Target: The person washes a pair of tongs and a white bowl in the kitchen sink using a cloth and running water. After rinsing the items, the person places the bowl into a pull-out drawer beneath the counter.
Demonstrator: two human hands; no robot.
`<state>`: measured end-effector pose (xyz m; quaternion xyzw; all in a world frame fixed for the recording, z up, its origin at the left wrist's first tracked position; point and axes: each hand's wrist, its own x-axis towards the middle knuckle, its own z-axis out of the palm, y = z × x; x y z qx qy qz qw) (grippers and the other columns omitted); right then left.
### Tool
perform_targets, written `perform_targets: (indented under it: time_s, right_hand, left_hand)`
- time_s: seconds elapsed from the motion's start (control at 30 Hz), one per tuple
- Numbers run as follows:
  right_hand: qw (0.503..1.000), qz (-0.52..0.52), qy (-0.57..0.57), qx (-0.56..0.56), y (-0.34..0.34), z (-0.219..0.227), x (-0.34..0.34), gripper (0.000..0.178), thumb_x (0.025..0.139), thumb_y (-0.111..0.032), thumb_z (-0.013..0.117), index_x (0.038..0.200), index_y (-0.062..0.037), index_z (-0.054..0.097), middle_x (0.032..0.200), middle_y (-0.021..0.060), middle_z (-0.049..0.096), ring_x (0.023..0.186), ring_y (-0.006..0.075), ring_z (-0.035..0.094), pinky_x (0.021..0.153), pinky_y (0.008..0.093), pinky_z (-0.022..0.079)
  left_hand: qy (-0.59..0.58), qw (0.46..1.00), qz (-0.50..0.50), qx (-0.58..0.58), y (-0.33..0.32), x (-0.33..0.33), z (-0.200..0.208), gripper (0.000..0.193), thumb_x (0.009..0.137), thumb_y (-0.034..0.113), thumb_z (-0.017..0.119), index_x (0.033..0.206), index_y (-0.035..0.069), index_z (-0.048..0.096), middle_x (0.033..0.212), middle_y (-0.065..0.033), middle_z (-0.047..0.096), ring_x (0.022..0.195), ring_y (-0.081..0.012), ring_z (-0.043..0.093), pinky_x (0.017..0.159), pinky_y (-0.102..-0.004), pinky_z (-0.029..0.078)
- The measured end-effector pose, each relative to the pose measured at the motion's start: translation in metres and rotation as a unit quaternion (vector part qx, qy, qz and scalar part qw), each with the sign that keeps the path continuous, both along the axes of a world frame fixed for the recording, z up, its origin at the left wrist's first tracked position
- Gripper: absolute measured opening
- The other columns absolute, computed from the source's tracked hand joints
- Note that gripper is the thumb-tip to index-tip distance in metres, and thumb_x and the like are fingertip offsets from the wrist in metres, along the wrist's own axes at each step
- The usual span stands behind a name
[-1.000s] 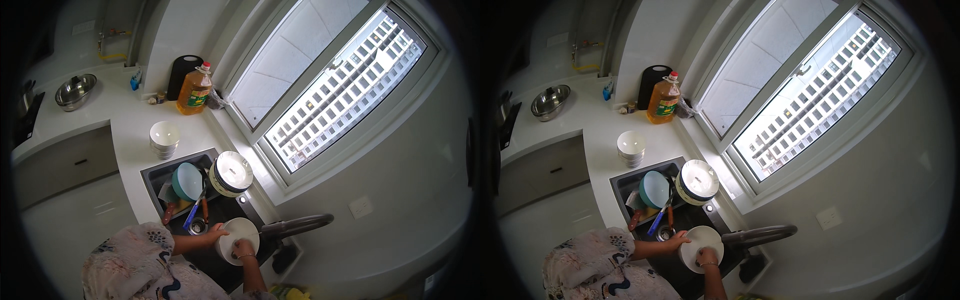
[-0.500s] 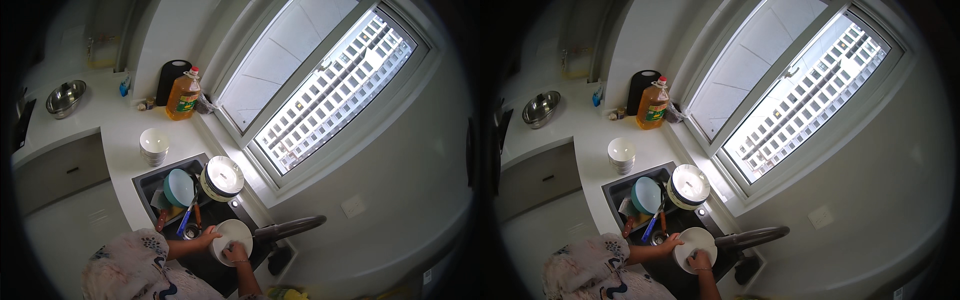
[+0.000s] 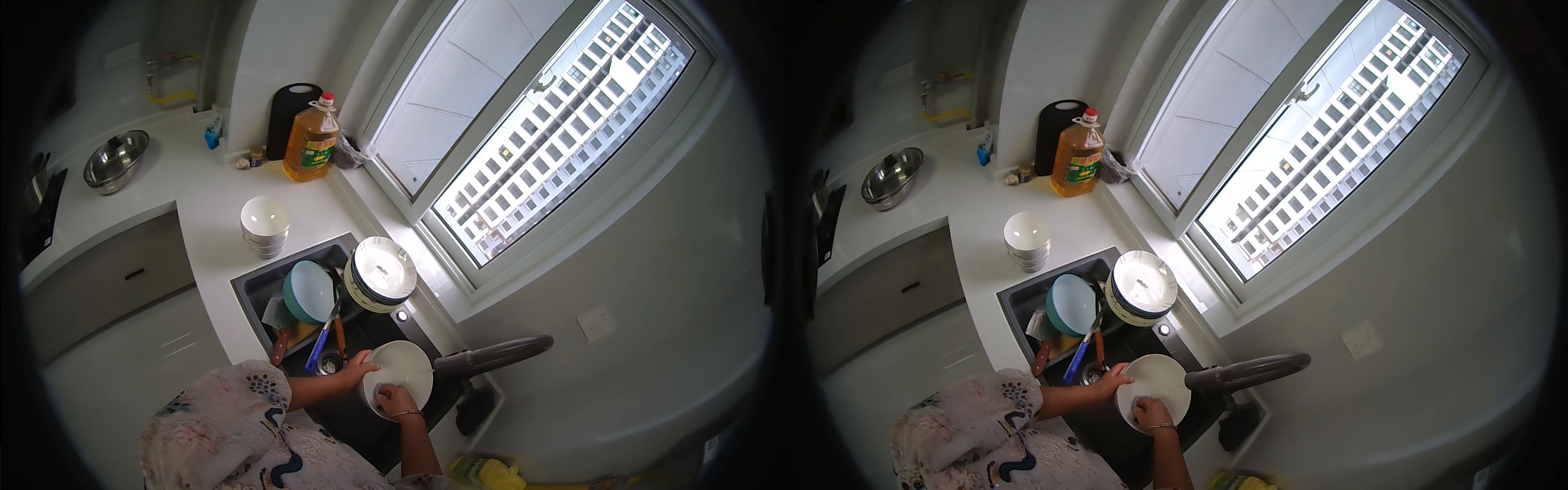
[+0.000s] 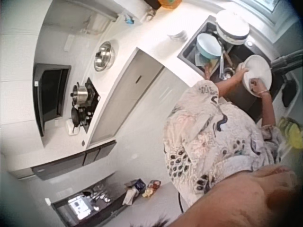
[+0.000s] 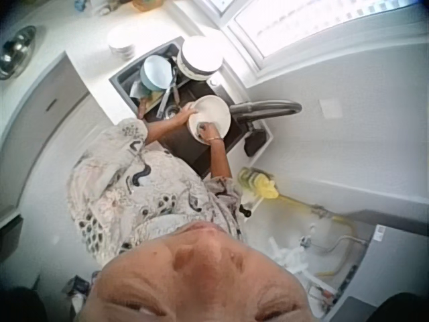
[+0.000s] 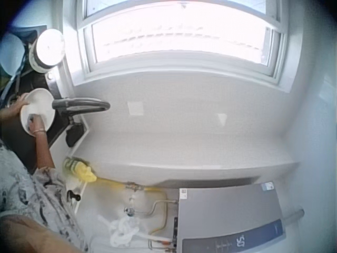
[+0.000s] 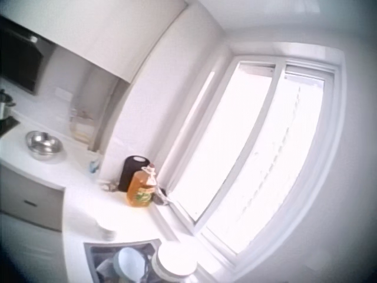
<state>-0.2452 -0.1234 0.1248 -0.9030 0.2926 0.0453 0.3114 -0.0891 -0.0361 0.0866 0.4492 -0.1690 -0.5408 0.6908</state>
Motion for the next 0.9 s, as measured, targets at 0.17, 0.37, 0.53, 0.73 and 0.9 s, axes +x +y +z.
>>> perform_targets:
  time_s: [0.17,0.37,0.53,0.73,0.9]
  right_hand:
    - [0.989,0.04,-0.043,0.135,0.023,0.026,0.013,0.029,0.081,-0.024,0.059,0.101,-0.0025,0.062,0.092,0.0194,0.063,0.085,0.0299,0.062,0.076,0.0368,0.048]
    - [0.997,-0.043,-0.055,0.022,0.01,0.015,0.015,0.034,0.076,-0.019,0.066,0.103,0.0001,0.06,0.091,0.0184,0.063,0.083,0.0299,0.062,0.074,0.0372,0.049]
    - [0.995,0.015,-0.005,0.096,0.02,0.036,0.021,0.031,0.078,-0.017,0.063,0.104,-0.0005,0.062,0.086,0.0162,0.065,0.078,0.026,0.063,0.07,0.0355,0.049]
    - [0.98,0.031,-0.048,0.193,0.016,0.03,0.006,0.029,0.082,-0.023,0.057,0.104,-0.0058,0.066,0.094,0.0161,0.066,0.084,0.0248,0.063,0.077,0.0319,0.047]
    - [0.97,-0.058,0.106,-0.21,0.002,-0.001,-0.012,0.035,0.078,-0.016,0.054,0.112,-0.0138,0.059,0.112,0.0127,0.057,0.103,0.0287,0.057,0.084,0.0405,0.046]
  left_hand:
    - [0.006,1.0,0.017,-0.015,-0.011,-0.009,-0.034,0.062,0.077,0.023,0.064,0.13,0.003,0.037,0.12,-0.0114,0.05,0.111,-0.0196,0.048,0.093,-0.032,0.04]
    - [0.018,0.999,-0.021,-0.031,-0.006,-0.02,-0.023,0.06,0.079,0.025,0.062,0.129,0.004,0.038,0.116,-0.0085,0.051,0.109,-0.018,0.049,0.093,-0.0308,0.04]
    - [0.048,0.999,0.014,0.002,0.001,-0.006,0.002,0.057,0.079,0.022,0.061,0.128,0.005,0.038,0.115,-0.0085,0.05,0.108,-0.0185,0.048,0.091,-0.0313,0.04]
    - [0.023,0.998,-0.047,-0.026,0.01,0.013,0.028,0.051,0.082,0.027,0.051,0.128,0.007,0.039,0.111,-0.0103,0.051,0.102,-0.0213,0.052,0.086,-0.0336,0.043]
    - [-0.003,0.993,-0.108,-0.041,0.0,0.006,0.026,0.054,0.082,0.03,0.048,0.129,0.006,0.039,0.119,-0.0111,0.051,0.109,-0.0229,0.051,0.091,-0.0354,0.041]
